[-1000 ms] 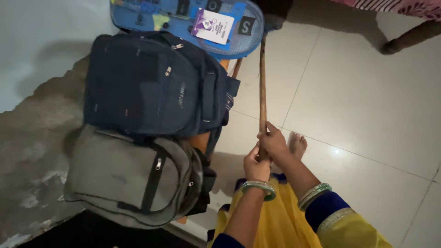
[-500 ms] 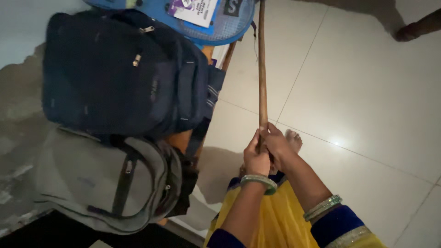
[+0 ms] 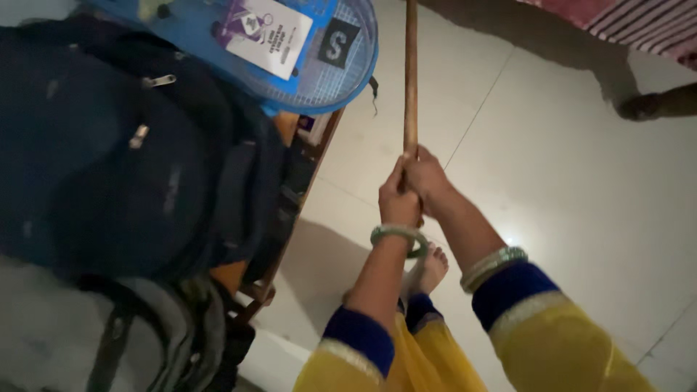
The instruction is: The person mops a tiled floor in a bedroom using a traditional string mop. They move the mop back and forth across the floor, cleaning around furniture such as a bed, chairs, and a small table with bags on it.
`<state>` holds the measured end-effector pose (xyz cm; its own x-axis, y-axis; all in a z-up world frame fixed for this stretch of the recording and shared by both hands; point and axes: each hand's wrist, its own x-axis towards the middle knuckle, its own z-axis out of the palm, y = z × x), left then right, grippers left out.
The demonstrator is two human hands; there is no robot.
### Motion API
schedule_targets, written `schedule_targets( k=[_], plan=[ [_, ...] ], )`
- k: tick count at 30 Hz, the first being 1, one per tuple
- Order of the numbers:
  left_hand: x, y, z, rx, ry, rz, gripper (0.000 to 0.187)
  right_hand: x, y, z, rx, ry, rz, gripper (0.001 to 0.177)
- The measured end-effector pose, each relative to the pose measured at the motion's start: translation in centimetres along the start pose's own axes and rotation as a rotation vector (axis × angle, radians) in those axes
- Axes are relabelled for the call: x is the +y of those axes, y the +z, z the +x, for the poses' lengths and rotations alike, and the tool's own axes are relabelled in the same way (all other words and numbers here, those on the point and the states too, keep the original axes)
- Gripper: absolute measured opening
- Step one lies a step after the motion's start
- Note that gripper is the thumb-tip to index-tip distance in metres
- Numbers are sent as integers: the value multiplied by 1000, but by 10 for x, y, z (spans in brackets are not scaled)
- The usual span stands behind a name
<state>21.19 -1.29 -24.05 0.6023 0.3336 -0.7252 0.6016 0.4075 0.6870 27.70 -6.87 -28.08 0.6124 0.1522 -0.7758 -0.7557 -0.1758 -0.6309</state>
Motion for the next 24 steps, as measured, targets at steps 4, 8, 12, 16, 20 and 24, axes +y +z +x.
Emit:
schedule_targets(
  k=[4,8,12,16,20,24],
  plan=[
    [15,36,75,3,27,-75,51,-34,-13,78,-5,-68,-61,30],
    [19,58,146,30,33,-156,48,-65,-14,123,-37,-64,-36,30],
    [15,50,165,28,77,-31,50,-70,-3,126,16,12,-96,30],
    [-4,23,152,24,83,4,53,-36,14,121,-4,-59,9,33],
    [-36,-10,130,31,151,65,49,13,31,98,-21,-130,118,36],
    [-73,-50,82,13,57,5,47,56,51,43,18,-82,65,43]
  ],
)
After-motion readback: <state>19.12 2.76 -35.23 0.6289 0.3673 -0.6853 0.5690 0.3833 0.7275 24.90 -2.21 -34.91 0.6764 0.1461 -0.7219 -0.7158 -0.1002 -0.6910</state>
